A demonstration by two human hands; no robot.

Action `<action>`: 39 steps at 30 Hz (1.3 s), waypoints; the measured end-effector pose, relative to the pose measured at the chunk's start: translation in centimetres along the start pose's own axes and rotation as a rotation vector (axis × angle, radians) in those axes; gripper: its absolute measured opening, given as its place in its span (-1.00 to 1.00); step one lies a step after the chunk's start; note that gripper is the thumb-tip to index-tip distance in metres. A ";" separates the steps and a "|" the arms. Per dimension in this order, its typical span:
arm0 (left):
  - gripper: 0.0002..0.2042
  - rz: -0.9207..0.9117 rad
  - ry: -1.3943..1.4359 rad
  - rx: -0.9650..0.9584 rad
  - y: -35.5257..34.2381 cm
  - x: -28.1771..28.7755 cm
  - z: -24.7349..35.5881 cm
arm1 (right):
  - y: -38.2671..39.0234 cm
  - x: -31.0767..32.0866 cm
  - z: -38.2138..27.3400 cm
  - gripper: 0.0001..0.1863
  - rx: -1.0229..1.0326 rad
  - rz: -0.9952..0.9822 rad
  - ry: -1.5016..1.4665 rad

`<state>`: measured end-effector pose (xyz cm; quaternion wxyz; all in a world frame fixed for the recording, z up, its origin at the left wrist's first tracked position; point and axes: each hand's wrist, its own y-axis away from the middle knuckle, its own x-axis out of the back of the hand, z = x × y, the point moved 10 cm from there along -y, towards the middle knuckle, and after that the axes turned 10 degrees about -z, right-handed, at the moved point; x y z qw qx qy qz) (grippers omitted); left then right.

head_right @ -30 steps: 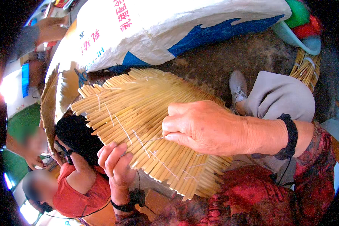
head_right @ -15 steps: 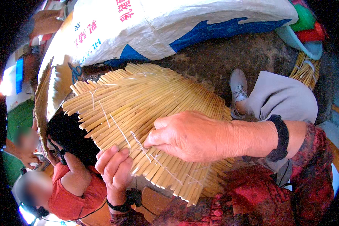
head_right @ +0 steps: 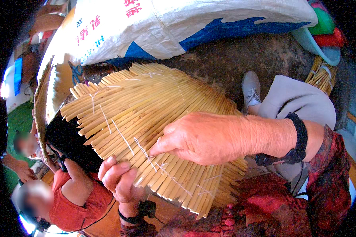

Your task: The person weaves a bamboo mat using a needle and white thread, passing the thread through and around a row of bamboo reeds while holding the mat in their hands.

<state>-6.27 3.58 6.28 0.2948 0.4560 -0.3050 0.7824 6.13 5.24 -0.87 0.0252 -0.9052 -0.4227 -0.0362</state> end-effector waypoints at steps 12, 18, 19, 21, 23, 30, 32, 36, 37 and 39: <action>-0.76 -0.011 0.067 -0.017 -0.8 -0.5 0.0 | -0.5 0.1 -0.3 -0.60 0.113 -0.044 -0.013; -0.74 -0.002 -0.010 -0.020 -0.7 -0.2 0.3 | -0.8 0.2 -0.4 -0.65 -0.004 -0.166 0.020; -0.68 -0.038 -0.065 -0.029 -0.7 -0.6 0.4 | -0.7 -0.1 0.0 -0.65 -0.007 -0.166 0.017; -0.69 -0.043 -0.082 -0.025 -0.8 -0.8 0.3 | -0.5 0.2 0.8 -0.69 0.048 -0.049 -0.125; -0.69 -0.051 -0.100 -0.019 -0.7 -1.2 0.1 | -0.4 -0.1 1.7 -0.73 0.036 -0.004 -0.219; -0.65 0.044 0.028 0.061 0.0 -0.4 -0.7 | 3.4 6.6 2.3 -0.71 -0.045 0.429 -0.481; -0.64 0.042 0.030 0.067 -0.1 -0.3 -0.6 | 4.6 8.8 1.6 -0.64 0.031 0.564 -0.570; -0.62 0.058 0.028 0.061 -0.1 -0.5 -0.6 | 8.1 10.8 -0.2 -0.61 0.066 0.653 -0.376; -0.62 0.056 0.022 0.063 -0.1 -0.4 -0.6 | 8.3 10.8 -1.2 -0.61 0.071 0.650 -0.381; -0.64 0.065 0.011 0.057 -0.1 -0.3 -0.5 | 8.6 10.2 -2.3 -0.64 0.027 0.614 -0.319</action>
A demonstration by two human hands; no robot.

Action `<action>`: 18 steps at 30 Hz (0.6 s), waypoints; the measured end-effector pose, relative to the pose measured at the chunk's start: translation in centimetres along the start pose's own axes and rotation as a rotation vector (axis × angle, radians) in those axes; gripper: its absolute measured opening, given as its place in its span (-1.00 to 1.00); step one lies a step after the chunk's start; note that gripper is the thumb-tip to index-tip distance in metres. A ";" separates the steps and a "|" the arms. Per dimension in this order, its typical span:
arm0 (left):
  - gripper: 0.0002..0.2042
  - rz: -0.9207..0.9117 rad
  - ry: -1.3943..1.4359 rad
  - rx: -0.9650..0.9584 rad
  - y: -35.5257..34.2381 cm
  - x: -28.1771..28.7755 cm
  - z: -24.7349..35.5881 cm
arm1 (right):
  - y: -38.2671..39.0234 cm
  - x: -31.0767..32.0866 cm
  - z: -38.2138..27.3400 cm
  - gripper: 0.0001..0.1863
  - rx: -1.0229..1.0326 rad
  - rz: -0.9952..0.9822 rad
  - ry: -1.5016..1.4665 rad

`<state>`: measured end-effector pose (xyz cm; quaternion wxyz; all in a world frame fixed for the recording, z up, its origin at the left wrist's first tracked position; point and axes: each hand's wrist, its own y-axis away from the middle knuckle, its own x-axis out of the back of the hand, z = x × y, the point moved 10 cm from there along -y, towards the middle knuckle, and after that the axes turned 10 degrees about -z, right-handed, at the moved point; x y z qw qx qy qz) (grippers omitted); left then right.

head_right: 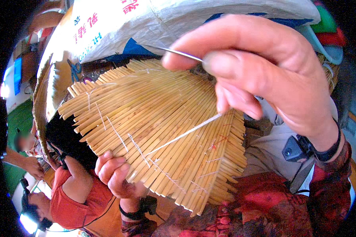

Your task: The person weaves a bamboo mat using a needle and white thread, passing the thread through and around a row of bamboo reeds while holding the mat in their hands.

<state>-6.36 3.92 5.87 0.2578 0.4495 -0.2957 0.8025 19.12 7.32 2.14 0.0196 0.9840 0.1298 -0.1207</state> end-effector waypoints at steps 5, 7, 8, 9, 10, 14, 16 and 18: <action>-0.73 0.002 -0.035 -0.033 0.0 -0.2 0.1 | 1.5 -0.7 -1.0 -0.70 0.023 -0.014 0.114; -0.74 0.014 -0.088 -0.073 0.0 0.1 0.6 | 1.4 -0.5 0.2 -0.72 -0.109 0.032 0.126; -0.76 -0.005 -0.095 -0.060 -0.1 0.2 0.8 | 0.9 -0.7 0.4 -0.74 -0.136 0.010 0.168; -0.77 -0.021 -0.095 -0.050 -0.2 0.1 0.8 | 0.3 -1.5 0.5 -0.75 -0.115 -0.056 0.276; -0.77 -0.015 -0.095 -0.050 -0.2 0.1 0.8 | -0.2 -2.3 0.5 -0.76 -0.085 -0.120 0.379; -0.79 -0.013 -0.094 -0.060 -0.4 0.0 0.5 | -1.9 -6.9 1.6 -0.76 0.033 -0.346 0.497; -0.79 -0.022 -0.090 -0.063 -0.5 -0.2 0.4 | -2.3 -9.4 2.9 -0.75 0.053 -0.449 0.475; -0.75 -0.011 -0.111 -0.060 -0.3 -0.1 0.5 | -2.7 -10.9 4.0 -0.80 0.063 -0.484 0.418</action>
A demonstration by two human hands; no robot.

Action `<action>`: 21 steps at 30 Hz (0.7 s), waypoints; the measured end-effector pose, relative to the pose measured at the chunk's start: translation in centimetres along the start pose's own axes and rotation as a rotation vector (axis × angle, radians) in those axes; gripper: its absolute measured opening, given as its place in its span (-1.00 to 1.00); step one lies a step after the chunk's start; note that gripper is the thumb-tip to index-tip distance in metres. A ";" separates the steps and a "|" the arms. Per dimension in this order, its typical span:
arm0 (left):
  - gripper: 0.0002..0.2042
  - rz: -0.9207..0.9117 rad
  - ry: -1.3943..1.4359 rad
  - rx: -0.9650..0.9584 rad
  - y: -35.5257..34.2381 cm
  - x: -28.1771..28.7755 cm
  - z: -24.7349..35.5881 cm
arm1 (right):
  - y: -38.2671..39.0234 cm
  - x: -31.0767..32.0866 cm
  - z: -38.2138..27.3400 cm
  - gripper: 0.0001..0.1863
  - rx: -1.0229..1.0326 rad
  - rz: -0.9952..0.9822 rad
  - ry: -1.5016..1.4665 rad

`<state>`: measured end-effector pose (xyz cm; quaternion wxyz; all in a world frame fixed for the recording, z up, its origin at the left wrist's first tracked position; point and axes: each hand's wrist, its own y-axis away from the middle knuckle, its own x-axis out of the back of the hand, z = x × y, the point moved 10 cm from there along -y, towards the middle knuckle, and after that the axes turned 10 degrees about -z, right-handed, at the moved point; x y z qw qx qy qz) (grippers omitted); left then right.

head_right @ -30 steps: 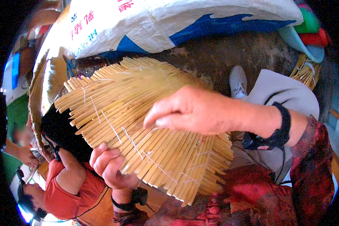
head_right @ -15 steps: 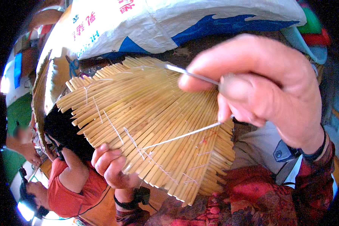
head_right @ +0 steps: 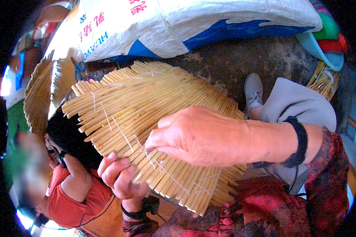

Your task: The person weaves a bamboo mat using a needle and white thread, passing the thread through and around a row of bamboo reeds while holding the mat in their hands.

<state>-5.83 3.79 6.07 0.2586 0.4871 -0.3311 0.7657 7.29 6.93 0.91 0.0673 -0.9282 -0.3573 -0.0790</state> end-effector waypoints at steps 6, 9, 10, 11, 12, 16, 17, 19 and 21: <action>-0.70 0.025 0.060 0.111 0.4 0.6 -0.4 | -0.2 -2.0 1.7 -0.75 -0.076 -0.092 -0.102; -0.73 0.013 -0.013 0.039 0.4 0.3 0.0 | -0.2 -1.9 1.6 -0.75 -0.034 -0.105 -0.125; -0.73 0.015 -0.013 0.038 0.4 0.3 0.1 | -0.2 -2.0 1.7 -0.75 -0.026 -0.119 -0.129; -0.74 0.014 -0.018 0.044 0.4 0.3 0.1 | -0.1 -1.9 1.8 -0.75 -0.026 -0.119 -0.127; -0.74 0.012 -0.022 0.052 0.4 0.3 0.1 | -0.2 -1.9 1.7 -0.75 -0.013 -0.123 -0.147; -0.74 0.030 -0.004 0.068 0.4 0.3 0.1 | -0.1 -2.2 1.6 -0.64 0.010 -0.202 -0.194; -0.75 0.023 -0.004 0.063 0.4 0.3 0.2 | -0.2 -2.2 1.6 -0.64 0.011 -0.203 -0.193; -0.75 0.018 -0.003 0.058 0.2 0.2 0.3 | -0.1 -2.3 1.6 -0.64 0.005 -0.219 -0.196; -0.77 0.020 0.013 0.052 0.1 0.3 0.3 | -0.1 -2.3 1.6 -0.65 -0.002 -0.232 -0.192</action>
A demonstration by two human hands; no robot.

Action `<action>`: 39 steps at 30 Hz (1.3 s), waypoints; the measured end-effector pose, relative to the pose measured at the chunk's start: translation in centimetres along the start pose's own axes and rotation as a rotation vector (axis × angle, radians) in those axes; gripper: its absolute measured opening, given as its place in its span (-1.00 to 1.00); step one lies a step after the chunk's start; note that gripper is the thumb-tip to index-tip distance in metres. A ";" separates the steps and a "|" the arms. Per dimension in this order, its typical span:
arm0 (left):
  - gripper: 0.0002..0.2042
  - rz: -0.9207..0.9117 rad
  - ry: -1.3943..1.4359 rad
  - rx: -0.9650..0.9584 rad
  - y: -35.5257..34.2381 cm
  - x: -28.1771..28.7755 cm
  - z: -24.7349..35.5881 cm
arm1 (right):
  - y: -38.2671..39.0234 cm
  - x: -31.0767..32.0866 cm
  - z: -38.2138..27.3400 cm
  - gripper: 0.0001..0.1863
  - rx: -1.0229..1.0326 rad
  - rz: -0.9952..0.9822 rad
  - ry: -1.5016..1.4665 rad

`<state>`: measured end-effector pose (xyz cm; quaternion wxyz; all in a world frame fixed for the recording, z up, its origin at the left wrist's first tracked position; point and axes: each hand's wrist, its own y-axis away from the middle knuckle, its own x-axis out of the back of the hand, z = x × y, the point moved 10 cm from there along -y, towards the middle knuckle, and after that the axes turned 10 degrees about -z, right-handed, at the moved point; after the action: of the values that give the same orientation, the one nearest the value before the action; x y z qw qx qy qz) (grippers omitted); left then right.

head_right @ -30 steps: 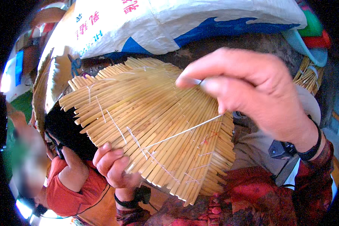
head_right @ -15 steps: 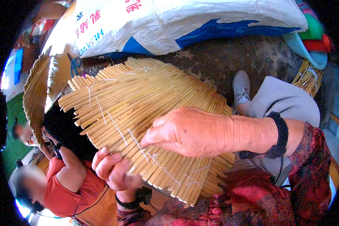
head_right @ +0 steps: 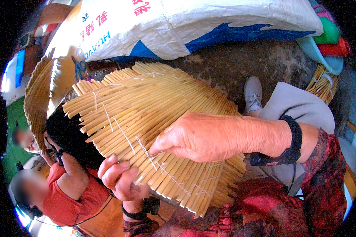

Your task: The person weaves a bamboo mat using a needle and white thread, passing the thread through and around a row of bamboo reeds while holding the mat in their hands.

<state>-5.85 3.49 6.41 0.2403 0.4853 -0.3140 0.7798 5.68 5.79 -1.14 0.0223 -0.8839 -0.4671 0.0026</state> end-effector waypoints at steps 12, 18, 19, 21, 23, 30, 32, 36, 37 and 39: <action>-0.75 0.005 0.128 0.001 -0.1 0.2 -0.3 | -0.2 -0.4 1.1 -0.69 -0.043 -0.046 -0.182; -0.79 0.004 -0.001 0.116 0.6 -0.1 -1.0 | 4.0 7.0 0.7 -0.72 -0.200 0.318 -0.205; -0.80 0.010 -0.017 0.117 0.7 0.0 -1.1 | 5.6 8.6 0.8 -0.73 -0.246 0.451 -0.274; -0.81 -0.019 -0.027 0.115 0.7 -0.1 -0.9 | 6.5 7.8 0.8 -0.74 -0.248 0.475 -0.277; -0.78 0.025 -0.094 0.049 0.2 0.1 -0.1 | 7.2 5.8 1.3 -0.75 -0.319 0.421 -0.315; -0.76 0.035 -0.157 0.070 1.1 -0.2 -0.2 | 7.7 2.4 1.7 -0.78 -0.295 0.244 -0.077; -0.76 0.037 -0.178 0.049 0.8 0.0 0.1 | 7.2 0.1 2.5 -0.78 -0.293 0.168 -0.073; -0.83 0.072 -0.160 0.016 -0.1 0.1 1.2 | 6.9 -1.1 2.4 -0.78 -0.240 0.118 -0.079; -0.83 0.072 -0.172 0.025 -0.1 0.2 1.1 | 6.9 -1.2 2.4 -0.78 -0.232 0.106 -0.080; -0.82 0.035 -0.164 0.007 -0.4 0.0 1.2 | 7.0 -0.3 2.3 -0.80 -0.220 0.152 -0.051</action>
<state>-4.86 2.87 6.94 0.1983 0.5428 -0.3385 0.7426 11.20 1.67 -3.77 -0.0867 -0.9135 -0.3968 -0.0245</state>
